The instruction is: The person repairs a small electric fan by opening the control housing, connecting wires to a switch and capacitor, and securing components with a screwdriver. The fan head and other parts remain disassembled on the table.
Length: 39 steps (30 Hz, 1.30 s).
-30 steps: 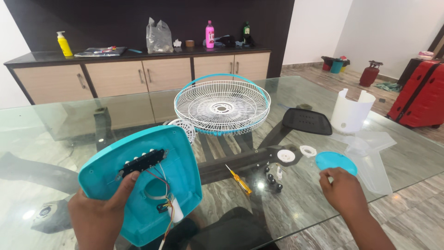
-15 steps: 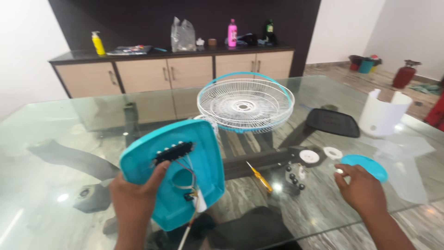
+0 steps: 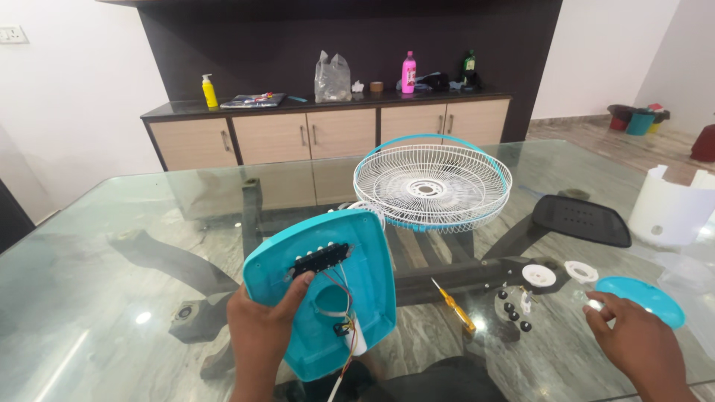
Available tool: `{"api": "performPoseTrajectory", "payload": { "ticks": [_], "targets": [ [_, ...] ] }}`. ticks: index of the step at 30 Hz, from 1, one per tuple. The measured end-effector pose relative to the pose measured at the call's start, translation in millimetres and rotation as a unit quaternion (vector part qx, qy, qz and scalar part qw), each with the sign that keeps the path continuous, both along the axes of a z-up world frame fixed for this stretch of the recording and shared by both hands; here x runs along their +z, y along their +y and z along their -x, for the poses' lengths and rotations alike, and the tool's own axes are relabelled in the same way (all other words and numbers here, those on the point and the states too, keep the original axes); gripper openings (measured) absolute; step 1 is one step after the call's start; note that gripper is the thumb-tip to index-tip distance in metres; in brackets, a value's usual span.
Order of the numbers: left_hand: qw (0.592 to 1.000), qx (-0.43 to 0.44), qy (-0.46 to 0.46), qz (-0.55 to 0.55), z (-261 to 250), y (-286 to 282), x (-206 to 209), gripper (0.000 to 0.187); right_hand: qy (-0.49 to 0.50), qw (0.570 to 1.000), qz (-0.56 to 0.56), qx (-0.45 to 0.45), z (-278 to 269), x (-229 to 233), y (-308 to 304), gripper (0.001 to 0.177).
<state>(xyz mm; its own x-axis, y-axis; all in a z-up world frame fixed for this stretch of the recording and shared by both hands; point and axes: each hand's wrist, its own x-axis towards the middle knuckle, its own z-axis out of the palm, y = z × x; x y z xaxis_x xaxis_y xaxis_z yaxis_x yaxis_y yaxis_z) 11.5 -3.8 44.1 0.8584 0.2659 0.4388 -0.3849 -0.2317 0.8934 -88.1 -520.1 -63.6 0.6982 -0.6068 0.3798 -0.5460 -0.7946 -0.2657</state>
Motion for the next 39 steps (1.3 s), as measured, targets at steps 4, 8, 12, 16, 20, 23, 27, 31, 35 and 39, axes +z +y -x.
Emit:
{"api": "performPoseTrajectory", "payload": {
  "ticks": [4,8,12,16,20,23,27,31,35,39],
  "targets": [
    [1.0,0.001,-0.012,0.001,-2.3,-1.9,4.3,0.034,0.002,1.0,-0.016,-0.007,-1.2,0.9,1.1,0.039],
    [1.0,-0.005,0.019,0.0,4.5,0.0,3.6,0.034,0.003,1.0,0.007,-0.005,0.9,-5.4,-1.2,0.04],
    [1.0,-0.008,-0.001,0.008,4.9,-1.0,8.3,0.033,0.014,0.999,0.03,-0.011,-5.6,-8.2,-11.4,0.041],
    [1.0,0.002,-0.004,0.0,3.0,-1.0,5.7,0.035,0.009,1.0,0.024,-0.01,-6.9,-17.7,-18.0,0.04],
    [1.0,-0.002,-0.003,0.005,2.6,1.3,2.7,0.033,-0.012,1.0,0.025,0.006,-4.3,-17.6,-14.3,0.042],
    [1.0,0.011,-0.018,-0.014,2.6,0.7,1.7,0.034,-0.053,0.998,0.036,0.016,2.1,-7.9,-6.1,0.04],
    [1.0,0.01,-0.019,-0.017,3.0,-0.4,3.0,0.033,-0.147,0.989,0.022,0.016,10.2,8.7,26.4,0.032],
    [0.999,0.01,-0.022,-0.024,2.6,0.4,0.0,0.034,-0.26,0.958,0.046,0.109,17.0,27.8,59.4,0.023],
    [1.0,0.006,-0.016,-0.018,0.6,0.0,0.6,0.035,-0.199,0.966,0.005,0.165,-7.4,59.1,69.2,0.023],
    [0.999,0.011,-0.04,-0.036,1.9,0.6,-1.5,0.036,-0.071,0.966,-0.014,0.247,-52.5,80.6,65.5,0.026]
  ]
}}
